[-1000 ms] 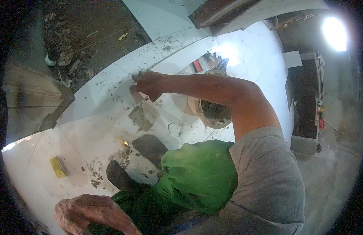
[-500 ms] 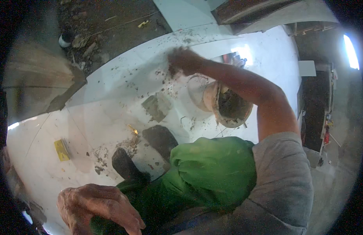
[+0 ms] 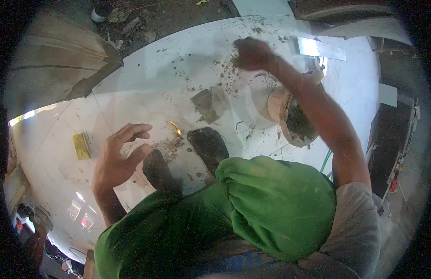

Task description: The person applies mortar to a wall corner and the back of a tile using a trowel and a small scrap of tile, then positions the tile piece onto the corner.

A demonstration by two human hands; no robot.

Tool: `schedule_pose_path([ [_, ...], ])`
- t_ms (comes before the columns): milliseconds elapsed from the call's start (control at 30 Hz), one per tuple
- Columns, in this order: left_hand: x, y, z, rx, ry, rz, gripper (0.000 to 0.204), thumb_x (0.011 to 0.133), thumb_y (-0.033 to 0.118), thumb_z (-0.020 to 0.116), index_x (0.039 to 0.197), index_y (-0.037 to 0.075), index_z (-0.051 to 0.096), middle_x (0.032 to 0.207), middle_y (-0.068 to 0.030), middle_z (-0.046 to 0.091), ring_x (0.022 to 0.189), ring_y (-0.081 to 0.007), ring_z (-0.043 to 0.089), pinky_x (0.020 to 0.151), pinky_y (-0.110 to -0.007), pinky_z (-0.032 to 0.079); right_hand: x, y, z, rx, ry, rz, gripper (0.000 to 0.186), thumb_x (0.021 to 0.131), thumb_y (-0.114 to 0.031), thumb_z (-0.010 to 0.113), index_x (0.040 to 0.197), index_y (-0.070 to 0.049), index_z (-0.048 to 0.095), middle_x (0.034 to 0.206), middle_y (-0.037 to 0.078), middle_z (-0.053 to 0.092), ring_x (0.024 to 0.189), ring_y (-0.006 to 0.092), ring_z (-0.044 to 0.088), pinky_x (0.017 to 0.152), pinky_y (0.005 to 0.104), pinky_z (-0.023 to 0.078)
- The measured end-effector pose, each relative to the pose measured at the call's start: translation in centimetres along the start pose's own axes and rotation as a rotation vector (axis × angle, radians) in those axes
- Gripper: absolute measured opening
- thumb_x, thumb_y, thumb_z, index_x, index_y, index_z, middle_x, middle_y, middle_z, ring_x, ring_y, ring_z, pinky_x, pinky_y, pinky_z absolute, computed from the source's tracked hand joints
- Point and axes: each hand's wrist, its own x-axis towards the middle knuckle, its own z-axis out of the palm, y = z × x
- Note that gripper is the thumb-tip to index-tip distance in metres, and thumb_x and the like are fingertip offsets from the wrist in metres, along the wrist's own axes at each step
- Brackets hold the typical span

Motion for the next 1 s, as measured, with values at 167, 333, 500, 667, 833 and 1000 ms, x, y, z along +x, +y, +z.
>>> schedule_pose_path([
  [167,-0.5,-4.5,2.1,-0.007,0.027,-0.255,0.044,0.098,0.021,0.073,0.135,0.0,0.066,0.116,-0.0158,0.076,0.11,-0.0263,0.073,0.105,-0.042,0.053,-6.0,-5.6,5.9,0.331,-0.293,-0.001,0.061,0.093,-0.043,0.07,0.14,-0.005,0.06,0.119,0.019,0.073,0.123,0.0352,0.063,0.105,0.0427,0.051],
  [333,-0.8,-8.0,4.5,-0.105,-0.019,-0.332,0.039,0.102,0.02,0.066,0.136,0.002,0.066,0.116,-0.0167,0.077,0.113,-0.0243,0.073,0.105,-0.042,0.055,-9.6,-11.8,6.3,0.611,-0.075,0.368,0.064,0.084,-0.045,0.076,0.133,-0.005,0.063,0.125,0.024,0.068,0.119,0.043,0.064,0.106,0.0528,0.05],
  [500,0.2,-8.9,6.0,-0.054,-0.024,-0.364,0.036,0.102,0.02,0.066,0.132,0.001,0.067,0.115,-0.0139,0.077,0.111,-0.0246,0.074,0.103,-0.043,0.057,-9.4,-14.2,9.9,0.572,0.195,0.415,0.058,0.08,-0.037,0.081,0.124,-0.002,0.065,0.11,0.022,0.069,0.105,0.0398,0.068,0.094,0.052,0.054],
  [667,-0.5,-9.4,5.5,-0.054,-0.004,-0.358,0.036,0.103,0.02,0.066,0.132,-0.001,0.066,0.113,-0.0142,0.077,0.11,-0.0254,0.074,0.101,-0.043,0.057,-8.1,-11.6,9.7,0.913,-0.106,0.334,0.037,0.083,-0.029,0.081,0.102,0.002,0.071,0.075,0.009,0.063,0.075,0.0192,0.066,0.071,0.039,0.054],
  [833,-1.6,-10.4,5.0,-0.082,0.175,-0.361,0.035,0.103,0.017,0.064,0.132,-0.002,0.066,0.114,-0.0164,0.076,0.107,-0.0232,0.074,0.096,-0.041,0.057,-6.6,-13.2,6.2,1.271,-0.319,0.086,0.016,0.097,-0.015,0.073,0.089,-0.001,0.068,0.073,-0.004,0.059,0.066,0.0051,0.05,0.056,0.0299,0.044],
  [1000,-3.2,-10.9,4.6,-0.101,0.175,-0.441,0.031,0.103,0.022,0.063,0.122,-0.001,0.071,0.092,-0.0128,0.077,0.087,-0.0212,0.074,0.083,-0.037,0.058,-3.1,-16.0,3.5,1.518,-0.298,0.008,0.019,0.098,-0.021,0.072,0.104,-0.003,0.075,0.08,-0.003,0.064,0.072,0.0079,0.059,0.063,0.0284,0.049],
])
